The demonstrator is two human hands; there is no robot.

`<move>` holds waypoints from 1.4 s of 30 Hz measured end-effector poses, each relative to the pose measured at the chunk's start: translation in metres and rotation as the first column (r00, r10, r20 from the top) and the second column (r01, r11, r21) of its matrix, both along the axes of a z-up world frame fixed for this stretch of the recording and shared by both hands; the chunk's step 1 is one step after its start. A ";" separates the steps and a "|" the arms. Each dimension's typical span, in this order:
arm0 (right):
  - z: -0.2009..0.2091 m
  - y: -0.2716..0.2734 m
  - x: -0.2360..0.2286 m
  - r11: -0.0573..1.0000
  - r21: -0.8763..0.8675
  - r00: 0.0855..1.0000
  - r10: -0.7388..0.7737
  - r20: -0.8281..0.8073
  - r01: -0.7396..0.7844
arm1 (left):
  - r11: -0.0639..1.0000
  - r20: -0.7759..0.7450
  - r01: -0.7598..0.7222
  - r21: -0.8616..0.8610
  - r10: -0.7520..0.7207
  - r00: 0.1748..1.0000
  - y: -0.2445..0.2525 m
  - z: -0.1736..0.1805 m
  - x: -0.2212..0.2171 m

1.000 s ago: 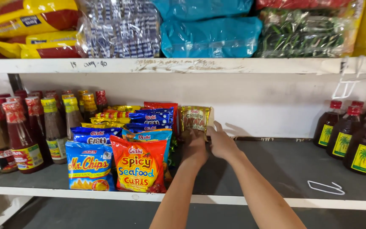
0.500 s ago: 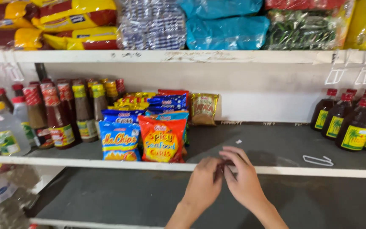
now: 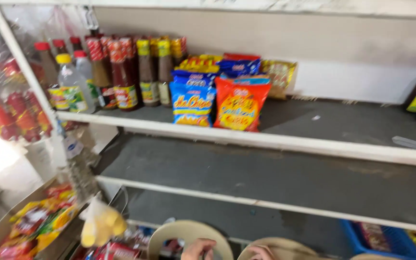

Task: Taking snack packets and milk powder pouches from a cardboard box on the floor and arranging them onto a store shelf.

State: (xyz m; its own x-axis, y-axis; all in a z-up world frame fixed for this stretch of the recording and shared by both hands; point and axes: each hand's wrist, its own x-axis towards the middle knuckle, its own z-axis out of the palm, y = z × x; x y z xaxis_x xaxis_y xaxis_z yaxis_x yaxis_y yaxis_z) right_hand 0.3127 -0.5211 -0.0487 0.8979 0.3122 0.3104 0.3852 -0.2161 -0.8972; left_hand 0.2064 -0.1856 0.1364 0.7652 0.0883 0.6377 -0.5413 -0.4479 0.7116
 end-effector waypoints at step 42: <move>0.006 0.325 -0.305 0.980 -0.191 0.239 -0.173 -0.956 -0.054 | 0.974 -0.884 0.014 0.226 0.199 0.423 0.191 -0.181 -0.238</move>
State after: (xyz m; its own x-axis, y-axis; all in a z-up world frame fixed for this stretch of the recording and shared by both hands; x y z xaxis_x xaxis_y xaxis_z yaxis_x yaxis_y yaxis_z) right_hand 0.0079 -0.1960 -0.0429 0.4986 0.1810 -0.8477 -0.7662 -0.3654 -0.5286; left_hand -0.0317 0.0054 -0.0449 0.9027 0.1695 -0.3955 0.4094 -0.6212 0.6682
